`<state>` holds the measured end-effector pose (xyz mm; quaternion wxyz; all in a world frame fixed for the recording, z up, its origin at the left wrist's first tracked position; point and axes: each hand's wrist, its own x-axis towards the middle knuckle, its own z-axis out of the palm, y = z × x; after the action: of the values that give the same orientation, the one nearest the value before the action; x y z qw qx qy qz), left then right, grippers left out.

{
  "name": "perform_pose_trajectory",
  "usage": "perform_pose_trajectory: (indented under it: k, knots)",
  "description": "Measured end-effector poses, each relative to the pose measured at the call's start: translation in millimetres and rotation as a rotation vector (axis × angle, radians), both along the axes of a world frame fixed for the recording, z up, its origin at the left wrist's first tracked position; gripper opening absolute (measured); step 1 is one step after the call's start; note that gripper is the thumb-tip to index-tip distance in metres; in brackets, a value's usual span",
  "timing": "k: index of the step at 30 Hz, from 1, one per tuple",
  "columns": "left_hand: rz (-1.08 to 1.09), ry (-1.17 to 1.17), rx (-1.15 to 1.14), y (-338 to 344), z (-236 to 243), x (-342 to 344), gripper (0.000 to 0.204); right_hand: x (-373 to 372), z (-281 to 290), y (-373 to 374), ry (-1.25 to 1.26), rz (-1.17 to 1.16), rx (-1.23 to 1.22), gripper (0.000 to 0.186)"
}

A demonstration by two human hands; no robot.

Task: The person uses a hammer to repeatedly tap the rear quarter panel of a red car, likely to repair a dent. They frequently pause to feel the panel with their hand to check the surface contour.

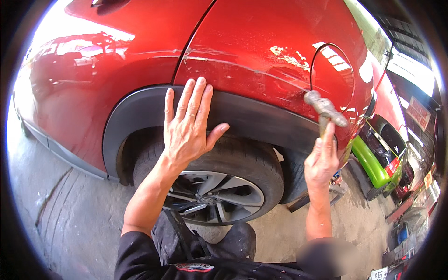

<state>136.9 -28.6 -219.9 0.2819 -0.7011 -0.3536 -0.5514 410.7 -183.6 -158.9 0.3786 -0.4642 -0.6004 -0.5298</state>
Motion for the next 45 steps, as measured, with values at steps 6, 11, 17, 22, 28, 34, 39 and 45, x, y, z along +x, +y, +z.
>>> perform_pose_trajectory:
  k: [6,11,17,22,28,34,39,45]
  knots:
    - [0.032,-0.099,-0.016,2,-2,-1,0.086,8,-17,7,0.075,0.025,-0.108,0.047]
    - [-0.316,-0.11,-0.121,-53,-1,-1,0.084,-15,-14,-15,0.342,0.141,-0.113,0.036]
    - [-1.301,-0.223,-0.504,-125,-25,58,0.079,-87,-68,-14,0.906,0.753,-0.413,0.029]
    - [-1.155,-0.203,-0.459,-116,-38,51,0.057,-77,-77,-7,0.447,0.792,-0.333,0.041]
    - [-0.775,-0.162,-0.794,-104,-230,20,0.037,-40,-24,7,-0.102,0.343,-0.161,0.043]
    - [-0.578,0.282,-1.256,-147,-391,8,0.042,-12,2,35,-0.366,0.302,0.013,0.055]
    - [-0.565,0.522,-1.344,-143,-411,16,0.051,-35,8,38,-0.372,0.144,-0.079,0.041]
    - [-0.582,0.517,-1.321,-141,-414,16,0.05,-38,16,42,-0.425,0.338,0.195,0.038]
